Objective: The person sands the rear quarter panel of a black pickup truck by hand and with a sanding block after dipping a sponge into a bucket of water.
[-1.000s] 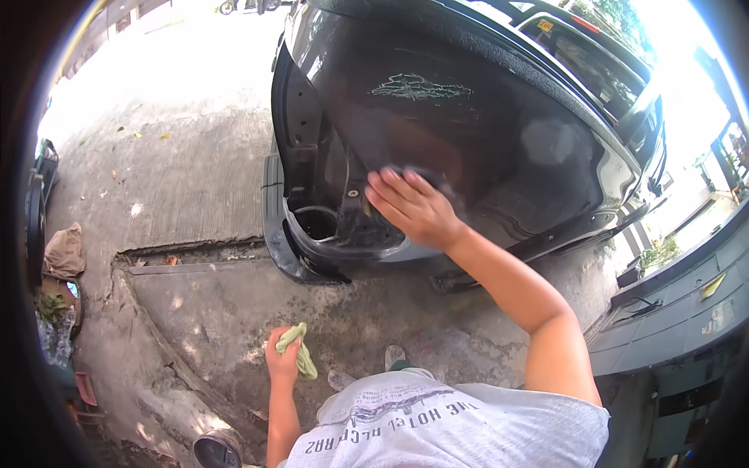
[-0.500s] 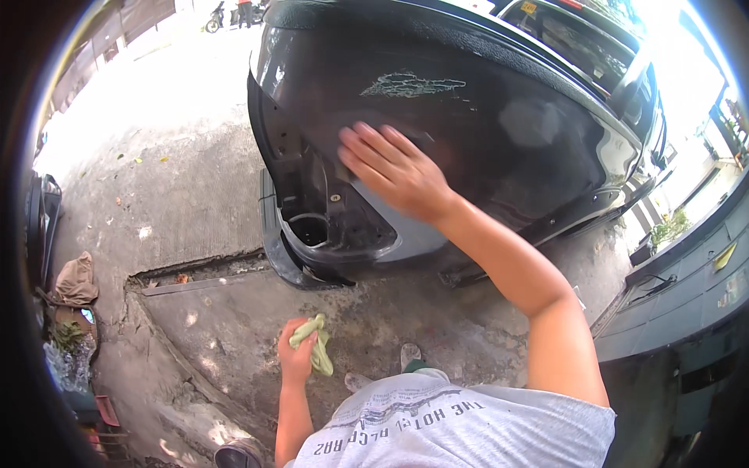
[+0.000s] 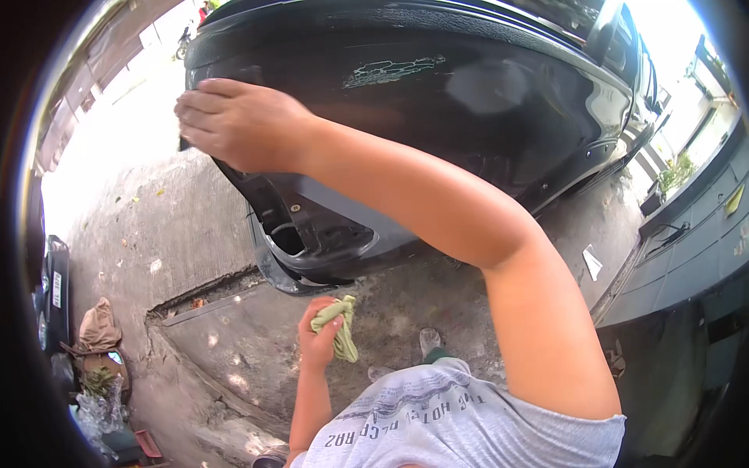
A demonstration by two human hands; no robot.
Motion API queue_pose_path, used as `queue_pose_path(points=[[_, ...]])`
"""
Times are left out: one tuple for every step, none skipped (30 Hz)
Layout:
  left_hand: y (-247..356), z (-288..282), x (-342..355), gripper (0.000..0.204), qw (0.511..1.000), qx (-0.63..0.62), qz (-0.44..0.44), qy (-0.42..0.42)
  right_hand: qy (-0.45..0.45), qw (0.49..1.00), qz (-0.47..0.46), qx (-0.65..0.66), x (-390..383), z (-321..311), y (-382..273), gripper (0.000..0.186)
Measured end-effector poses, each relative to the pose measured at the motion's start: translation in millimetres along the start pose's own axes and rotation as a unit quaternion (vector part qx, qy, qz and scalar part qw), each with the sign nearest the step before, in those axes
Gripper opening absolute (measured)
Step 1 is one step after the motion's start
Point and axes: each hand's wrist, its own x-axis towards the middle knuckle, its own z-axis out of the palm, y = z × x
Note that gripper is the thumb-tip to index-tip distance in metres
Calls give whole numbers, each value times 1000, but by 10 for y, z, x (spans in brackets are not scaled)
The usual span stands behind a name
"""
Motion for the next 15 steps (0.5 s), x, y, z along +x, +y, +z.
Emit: queue_pose_path(points=[[-33,-9,-75,21,999,-16,-45,-2,-20,999,37,-12,-207,-82,4,40],[-73,-21,-144,21,996,-36,-85,-3,-40,996,70,-26,-472,-230,39,42],[-118,-60,-224,20,996,-22,-86,4,-47,992,117,-23,-774,-377,101,43],[-197,-121,-329,20,996,-21,-82,2,-56,985,163,-21,-1102,-553,174,43],[-290,-204,-449,19,988,-67,-138,32,-33,977,211,-22,-1413,-743,229,47],[-350,-261,-548,18,972,-113,-195,60,-12,969,243,-45,-1815,-883,301,53],[-367,-321,-638,18,972,-115,-195,59,-31,951,284,-118,-2223,-984,294,54],[-368,-389,-716,17,955,-188,-216,79,-41,934,330,-131,-2508,-1081,239,52],[-362,-422,-757,17,931,-262,-233,100,-21,933,344,-103,-2721,-1172,184,51],[-357,-454,-792,17,932,-260,-231,106,-25,922,377,-81,-2850,-1238,43,48],[-358,-490,-827,17,939,-217,-244,110,-32,906,418,-49,-2900,-1318,-148,46],[-360,-527,-838,17,945,-174,-253,113,-45,890,454,-16,-3039,-1422,-346,44],[-394,-506,-844,23,964,-112,-201,133,-57,874,483,15,-3179,-1471,-562,41],[-376,-505,-811,23,965,-114,-194,135,4,817,565,112,-3327,-1443,-886,36],[-346,-504,-770,28,975,-81,-190,79,-4,780,610,142,-3473,-1409,-1232,34]])
